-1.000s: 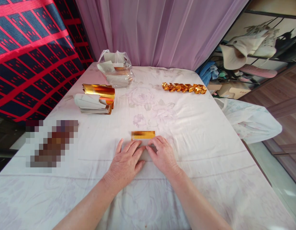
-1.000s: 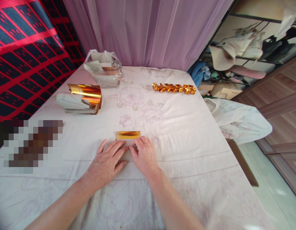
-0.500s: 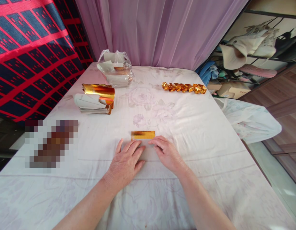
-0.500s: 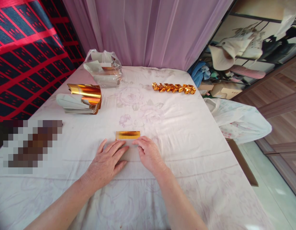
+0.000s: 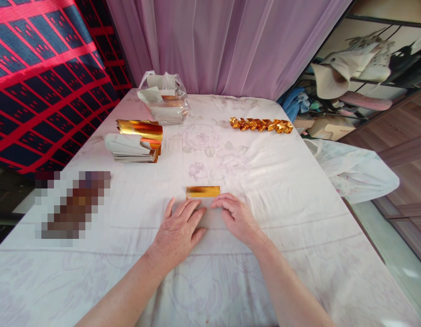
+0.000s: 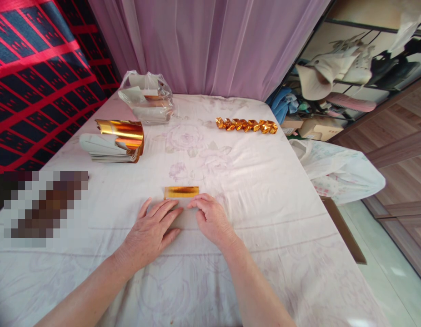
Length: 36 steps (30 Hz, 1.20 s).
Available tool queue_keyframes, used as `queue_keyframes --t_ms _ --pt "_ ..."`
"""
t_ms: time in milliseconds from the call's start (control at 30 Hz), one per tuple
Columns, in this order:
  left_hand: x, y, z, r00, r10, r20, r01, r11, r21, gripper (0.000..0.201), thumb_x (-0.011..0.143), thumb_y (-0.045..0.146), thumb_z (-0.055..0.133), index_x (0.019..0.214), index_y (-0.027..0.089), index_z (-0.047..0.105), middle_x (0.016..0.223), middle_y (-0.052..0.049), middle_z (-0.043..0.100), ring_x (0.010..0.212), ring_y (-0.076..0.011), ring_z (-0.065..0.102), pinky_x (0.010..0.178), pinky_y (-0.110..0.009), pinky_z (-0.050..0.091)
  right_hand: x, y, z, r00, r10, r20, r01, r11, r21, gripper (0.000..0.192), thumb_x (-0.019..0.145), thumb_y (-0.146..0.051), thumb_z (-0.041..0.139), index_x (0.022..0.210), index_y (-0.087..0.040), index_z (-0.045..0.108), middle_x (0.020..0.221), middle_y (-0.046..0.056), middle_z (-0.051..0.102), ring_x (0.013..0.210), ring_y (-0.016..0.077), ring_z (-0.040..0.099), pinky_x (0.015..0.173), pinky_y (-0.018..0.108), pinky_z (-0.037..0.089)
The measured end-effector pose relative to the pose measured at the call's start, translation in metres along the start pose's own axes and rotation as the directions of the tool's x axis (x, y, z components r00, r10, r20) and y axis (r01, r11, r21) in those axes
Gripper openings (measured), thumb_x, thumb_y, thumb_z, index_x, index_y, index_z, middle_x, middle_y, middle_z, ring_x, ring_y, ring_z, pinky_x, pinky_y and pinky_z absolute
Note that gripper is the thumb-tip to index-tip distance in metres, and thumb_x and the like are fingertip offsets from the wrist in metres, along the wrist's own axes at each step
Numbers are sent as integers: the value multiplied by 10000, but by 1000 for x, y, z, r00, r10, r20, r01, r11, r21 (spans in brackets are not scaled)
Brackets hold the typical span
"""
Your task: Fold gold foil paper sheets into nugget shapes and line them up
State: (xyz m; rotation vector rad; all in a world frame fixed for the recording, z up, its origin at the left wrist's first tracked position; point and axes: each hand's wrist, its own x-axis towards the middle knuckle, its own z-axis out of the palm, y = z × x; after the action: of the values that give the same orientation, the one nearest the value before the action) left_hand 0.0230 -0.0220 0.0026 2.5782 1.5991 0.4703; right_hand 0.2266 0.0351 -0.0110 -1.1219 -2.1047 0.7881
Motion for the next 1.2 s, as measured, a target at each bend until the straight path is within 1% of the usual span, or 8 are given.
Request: queue_keyframes --t_ms 133,233,433,667,967,1200 --pt "0 0 1 1000 1 -2 -1 1000 2 341 937 322 531 1254 212 594 1358 -83 593 1245 -264 534 1177 -536 213 0 -4 9 996 20 -88 -26 997 -69 227 858 -118 506 921 -221 698 942 60 685 933 194 652 868 368 521" --pt "-1 0 1 1000 -1 0 1 1000 -1 351 935 315 532 1266 212 588 1362 -88 588 1251 -265 530 1177 -544 216 0 -7 14 991 40 -129 -59 988 -142 162 879 -174 547 898 -222 701 938 62 680 905 201 648 837 366 519" --pt "0 0 0 1000 5 -1 -5 1000 -7 355 935 305 532 1274 215 585 1359 -86 592 1253 -263 532 1178 -541 215 0 -6 15 992 51 -119 -69 986 -154 172 889 -186 544 890 -242 706 941 54 677 912 199 644 837 361 508" --pt "-1 -4 -1 1000 10 -3 -10 999 -31 312 943 316 509 1223 212 601 1364 -75 602 1256 -241 541 1202 -525 139 0 -7 14 993 50 -109 -66 986 -151 170 884 -169 543 893 -231 701 939 55 674 905 198 641 840 360 507" --pt "-2 -8 -1 1000 19 7 -18 997 -73 309 954 316 486 1220 202 593 1380 -85 596 1267 -225 535 1211 -505 95 1 -7 13 993 42 -107 -57 989 -136 173 887 -173 540 895 -234 702 932 55 676 904 200 643 843 369 505" --pt "-2 -8 -1 1000 27 3 -27 998 -55 316 953 297 482 1234 205 596 1364 -79 609 1268 -224 535 1212 -500 88 1 -7 14 993 43 -111 -59 988 -144 168 883 -158 542 886 -227 696 930 57 674 898 199 643 830 356 508"
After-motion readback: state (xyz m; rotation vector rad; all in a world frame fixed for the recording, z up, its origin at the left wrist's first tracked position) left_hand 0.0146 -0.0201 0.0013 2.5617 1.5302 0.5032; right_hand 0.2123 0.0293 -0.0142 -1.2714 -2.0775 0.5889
